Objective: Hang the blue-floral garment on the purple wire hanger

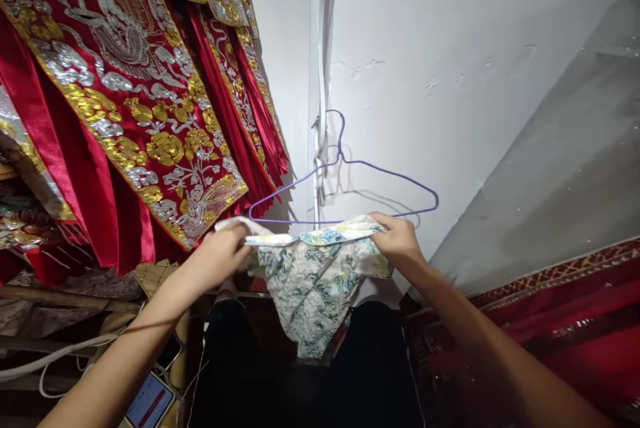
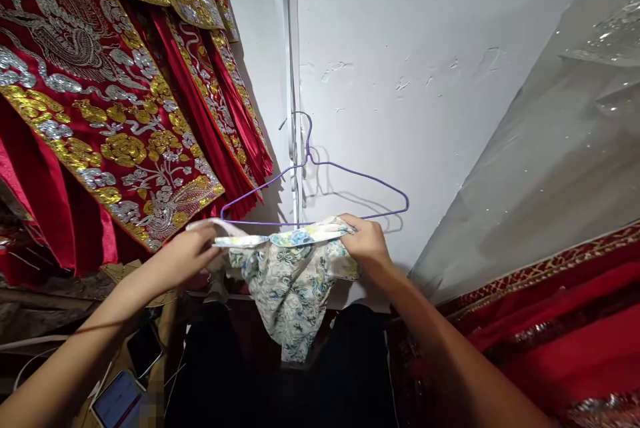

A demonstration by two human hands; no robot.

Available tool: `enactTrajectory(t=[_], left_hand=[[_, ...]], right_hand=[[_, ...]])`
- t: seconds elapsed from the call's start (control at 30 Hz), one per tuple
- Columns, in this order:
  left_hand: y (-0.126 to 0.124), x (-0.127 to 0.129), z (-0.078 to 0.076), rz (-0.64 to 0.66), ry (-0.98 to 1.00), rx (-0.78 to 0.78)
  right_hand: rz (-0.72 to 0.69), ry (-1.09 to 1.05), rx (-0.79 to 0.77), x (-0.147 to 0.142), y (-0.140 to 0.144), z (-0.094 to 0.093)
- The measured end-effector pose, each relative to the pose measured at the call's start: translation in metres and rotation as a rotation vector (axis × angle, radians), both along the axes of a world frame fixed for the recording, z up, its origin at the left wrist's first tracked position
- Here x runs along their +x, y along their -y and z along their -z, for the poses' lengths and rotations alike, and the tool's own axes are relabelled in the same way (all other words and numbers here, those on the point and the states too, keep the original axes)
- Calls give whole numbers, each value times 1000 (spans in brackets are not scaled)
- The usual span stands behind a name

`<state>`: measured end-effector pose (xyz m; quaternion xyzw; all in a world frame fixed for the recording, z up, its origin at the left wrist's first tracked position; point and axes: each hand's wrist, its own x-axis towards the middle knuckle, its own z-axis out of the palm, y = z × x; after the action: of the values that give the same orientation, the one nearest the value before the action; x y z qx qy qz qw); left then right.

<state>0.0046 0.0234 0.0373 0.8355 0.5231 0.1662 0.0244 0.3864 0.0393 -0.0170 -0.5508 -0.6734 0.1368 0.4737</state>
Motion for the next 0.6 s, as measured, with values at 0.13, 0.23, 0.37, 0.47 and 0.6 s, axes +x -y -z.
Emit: enactTrajectory(t=[0.13, 0.23, 0.37, 0.47, 0.6], left_hand=[[-12, 25, -32, 76, 175, 223], [-24, 48, -39, 166, 314, 306], [-44, 69, -33, 232, 462, 314], [-54, 72, -29, 236, 525, 321], [-59, 66, -29, 274, 509, 337]], right_hand=[[33, -85, -26, 4, 13, -13], [-95, -175, -107, -10, 21, -14], [-151, -254, -242, -32, 32, -11], [-136, -271, -269, -34, 38, -15], [191, -313, -109, -17, 42, -30]])
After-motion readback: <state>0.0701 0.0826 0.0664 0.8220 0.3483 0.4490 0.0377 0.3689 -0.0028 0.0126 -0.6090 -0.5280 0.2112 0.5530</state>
